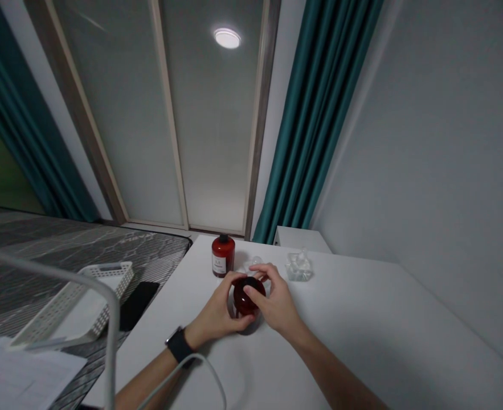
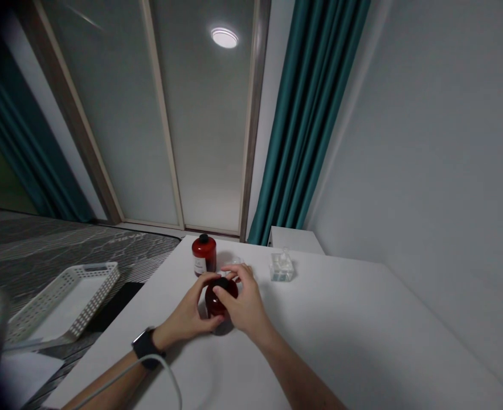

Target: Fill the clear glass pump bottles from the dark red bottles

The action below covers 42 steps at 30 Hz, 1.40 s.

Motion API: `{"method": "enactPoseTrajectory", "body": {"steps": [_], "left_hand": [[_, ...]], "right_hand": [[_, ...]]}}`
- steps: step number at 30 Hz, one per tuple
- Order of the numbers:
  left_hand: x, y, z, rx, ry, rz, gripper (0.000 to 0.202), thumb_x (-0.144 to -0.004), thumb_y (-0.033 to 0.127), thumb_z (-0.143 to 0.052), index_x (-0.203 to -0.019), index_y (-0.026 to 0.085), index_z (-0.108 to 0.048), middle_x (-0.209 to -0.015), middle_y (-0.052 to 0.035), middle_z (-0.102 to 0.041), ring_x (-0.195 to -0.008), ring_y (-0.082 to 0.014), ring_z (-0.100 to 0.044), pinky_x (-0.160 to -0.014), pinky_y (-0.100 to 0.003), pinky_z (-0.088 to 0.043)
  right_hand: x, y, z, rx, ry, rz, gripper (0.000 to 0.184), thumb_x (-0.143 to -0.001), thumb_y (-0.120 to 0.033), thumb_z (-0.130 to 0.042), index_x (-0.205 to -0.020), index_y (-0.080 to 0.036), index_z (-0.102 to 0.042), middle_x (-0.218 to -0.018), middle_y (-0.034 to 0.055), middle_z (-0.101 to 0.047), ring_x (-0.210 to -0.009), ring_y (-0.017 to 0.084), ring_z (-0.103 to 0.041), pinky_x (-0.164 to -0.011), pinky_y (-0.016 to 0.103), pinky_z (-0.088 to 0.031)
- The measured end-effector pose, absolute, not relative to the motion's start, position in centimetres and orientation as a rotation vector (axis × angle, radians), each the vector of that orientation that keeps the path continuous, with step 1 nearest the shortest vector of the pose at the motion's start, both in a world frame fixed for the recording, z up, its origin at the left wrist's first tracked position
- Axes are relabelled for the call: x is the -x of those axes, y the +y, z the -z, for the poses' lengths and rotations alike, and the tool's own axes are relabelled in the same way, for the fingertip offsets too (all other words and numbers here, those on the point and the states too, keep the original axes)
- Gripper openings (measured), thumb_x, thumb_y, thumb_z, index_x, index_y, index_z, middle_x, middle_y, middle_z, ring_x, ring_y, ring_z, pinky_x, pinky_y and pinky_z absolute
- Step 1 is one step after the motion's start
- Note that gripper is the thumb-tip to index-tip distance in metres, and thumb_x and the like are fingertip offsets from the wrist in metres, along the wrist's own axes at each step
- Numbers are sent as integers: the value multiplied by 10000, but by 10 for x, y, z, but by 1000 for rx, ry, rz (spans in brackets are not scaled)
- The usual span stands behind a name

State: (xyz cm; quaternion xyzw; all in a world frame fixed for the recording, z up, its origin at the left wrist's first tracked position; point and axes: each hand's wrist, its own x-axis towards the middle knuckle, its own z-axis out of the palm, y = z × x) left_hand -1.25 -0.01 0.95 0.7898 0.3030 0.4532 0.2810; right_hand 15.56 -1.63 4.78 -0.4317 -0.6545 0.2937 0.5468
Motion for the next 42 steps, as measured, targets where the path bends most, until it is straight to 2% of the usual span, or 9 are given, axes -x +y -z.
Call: {"method": "enactPoseTrajectory", "body": {"steps": [4, 7, 12, 15, 21, 25, 31, 35, 42], "left_hand": [[14, 1, -13, -2141, 803, -1189, 643, -701, 233, -717, -1282, 186, -445, -1234, -121, -574, -1163, -306, -581, -1029, -471, -481], [18, 2, -14, -2173, 841, -1168, 667, -680, 228, -714, -1287, 180, -442, -1236, -122, -576, -1159, -314, -580, -1040, -486, -472], [26, 6, -14, -2198, 912, -1151, 694, -660, 209, -688, -1303, 184, -430, -1260, -121, -574, -1180, -323, -572, -1062, -510, -453], [30, 9, -14, -2203, 936, -1154, 695, -655, 186, -669, -1304, 190, -420, -1262, -123, -573, -1180, -324, -573, -1060, -517, -452], [34, 14, -14, -2193, 958, -1166, 657, -692, 206, -644, -1304, 187, -409, -1253, -124, -577, -1172, -316, -582, -1047, -512, -465], [33, 15, -12, -2204, 951, -1174, 656, -689, 221, -645, -1301, 182, -413, -1251, -129, -578, -1170, -318, -583, -1049, -512, -466], [33, 14, -12, -2194, 978, -1178, 655, -685, 212, -641, -1301, 185, -421, -1254, -124, -582, -1174, -310, -589, -1055, -501, -469], [30, 13, -13, -2155, 1025, -1204, 635, -675, 215, -645, -1276, 184, -443, -1228, -116, -601, -1161, -309, -600, -1055, -493, -474], [20, 15, -12, -2125, 1063, -1232, 626, -677, 189, -645, -1274, 185, -457, -1227, -109, -610, -1157, -301, -608, -1035, -478, -490]], "right_hand": [[-172, -14, -42, 925, -1701, -557, 133, -875, -209, -586, -984, -246, -654, -963, 37, -630, -948, 218, -567, -859, 355, -456], [-189, -6, -32, 976, -1702, -445, 170, -944, -217, -483, -986, -232, -647, -955, 51, -642, -958, 218, -576, -878, 369, -456], [-207, 16, -10, 1128, -1660, -416, 241, -915, -195, -458, -1104, -207, -609, -1059, 95, -651, -1021, 245, -597, -877, 412, -480], [-208, 29, -3, 1141, -1711, -461, 392, -839, -187, -569, -1229, -220, -568, -1196, 104, -631, -1140, 263, -568, -975, 454, -464], [-204, 50, 5, 1196, -1818, -644, 819, -721, -209, -746, -1459, -244, -392, -1451, 133, -480, -1392, 289, -406, -1173, 494, -309], [-202, 59, 9, 1195, -1829, -721, 921, -702, -197, -782, -1496, -246, -319, -1398, 122, -510, -1335, 264, -481, -1152, 460, -353], [-210, 55, 12, 1204, -1788, -702, 890, -709, -188, -778, -1481, -263, -342, -1275, 87, -533, -1218, 246, -545, -1071, 443, -436], [-224, 43, 14, 1201, -1776, -688, 900, -706, -195, -788, -1479, -309, -341, -1239, 62, -537, -1179, 235, -554, -1071, 455, -433], [-251, 20, 13, 1235, -1745, -646, 848, -714, -210, -771, -1458, -281, -372, -1283, 87, -517, -1212, 262, -524, -1075, 468, -418]]}}
